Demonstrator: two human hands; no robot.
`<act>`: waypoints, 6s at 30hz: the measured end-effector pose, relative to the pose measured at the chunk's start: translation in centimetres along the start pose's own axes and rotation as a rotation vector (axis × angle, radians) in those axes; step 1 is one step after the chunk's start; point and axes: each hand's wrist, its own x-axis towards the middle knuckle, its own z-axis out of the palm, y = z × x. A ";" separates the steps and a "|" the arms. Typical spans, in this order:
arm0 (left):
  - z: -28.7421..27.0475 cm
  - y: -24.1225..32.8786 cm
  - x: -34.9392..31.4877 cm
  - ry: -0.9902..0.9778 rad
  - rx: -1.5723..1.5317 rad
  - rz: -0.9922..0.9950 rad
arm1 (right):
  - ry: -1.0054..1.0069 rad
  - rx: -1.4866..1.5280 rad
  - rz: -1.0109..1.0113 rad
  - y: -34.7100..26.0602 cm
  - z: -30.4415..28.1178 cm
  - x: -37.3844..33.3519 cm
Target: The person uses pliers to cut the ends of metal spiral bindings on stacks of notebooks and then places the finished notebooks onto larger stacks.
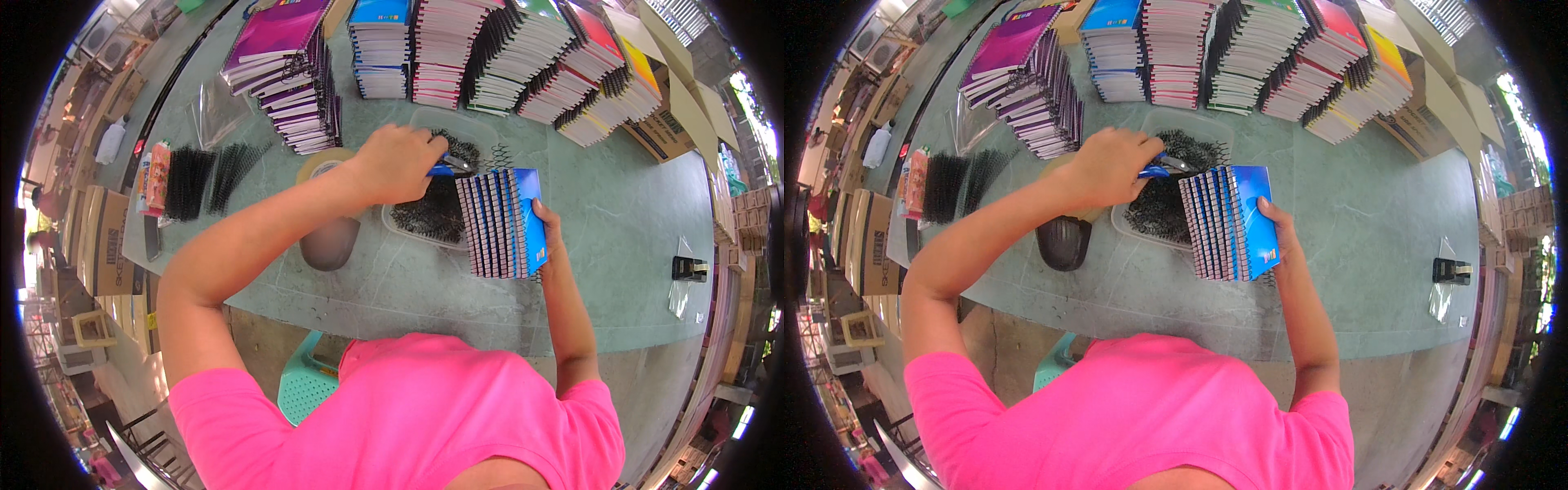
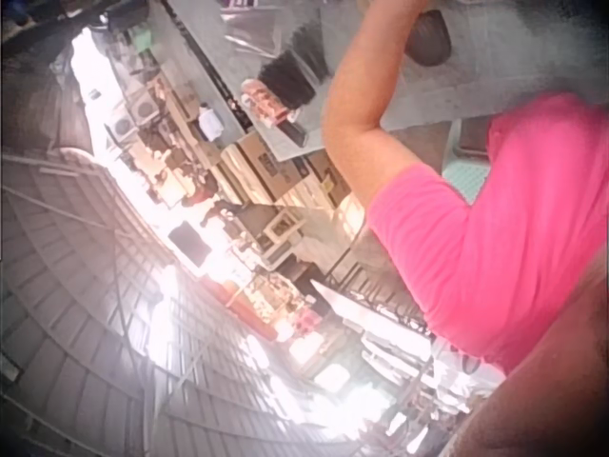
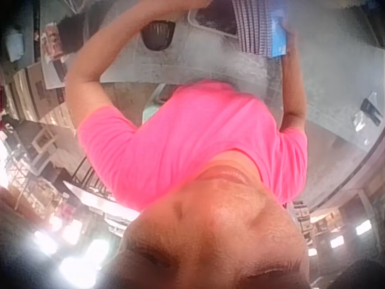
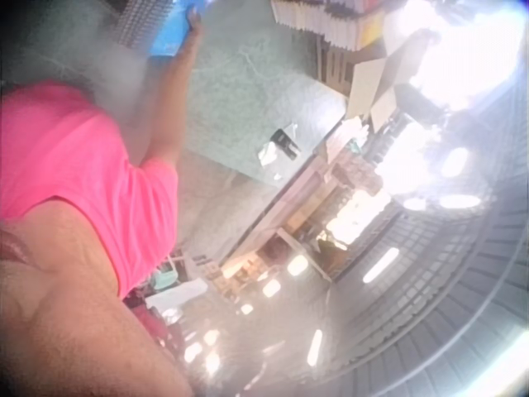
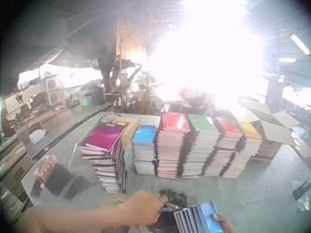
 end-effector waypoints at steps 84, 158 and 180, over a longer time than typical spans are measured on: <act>0.5 -0.5 -0.4 -0.449 -1.511 -0.749 | -0.051 0.189 -0.173 0.7 -1.9 0.0; -3.6 5.5 0.1 -0.311 -0.572 -0.349 | -0.237 0.098 -0.228 0.6 -0.3 -0.5; -4.1 4.3 0.2 -0.765 -1.760 -0.511 | -0.304 0.112 -0.143 0.0 1.2 -0.6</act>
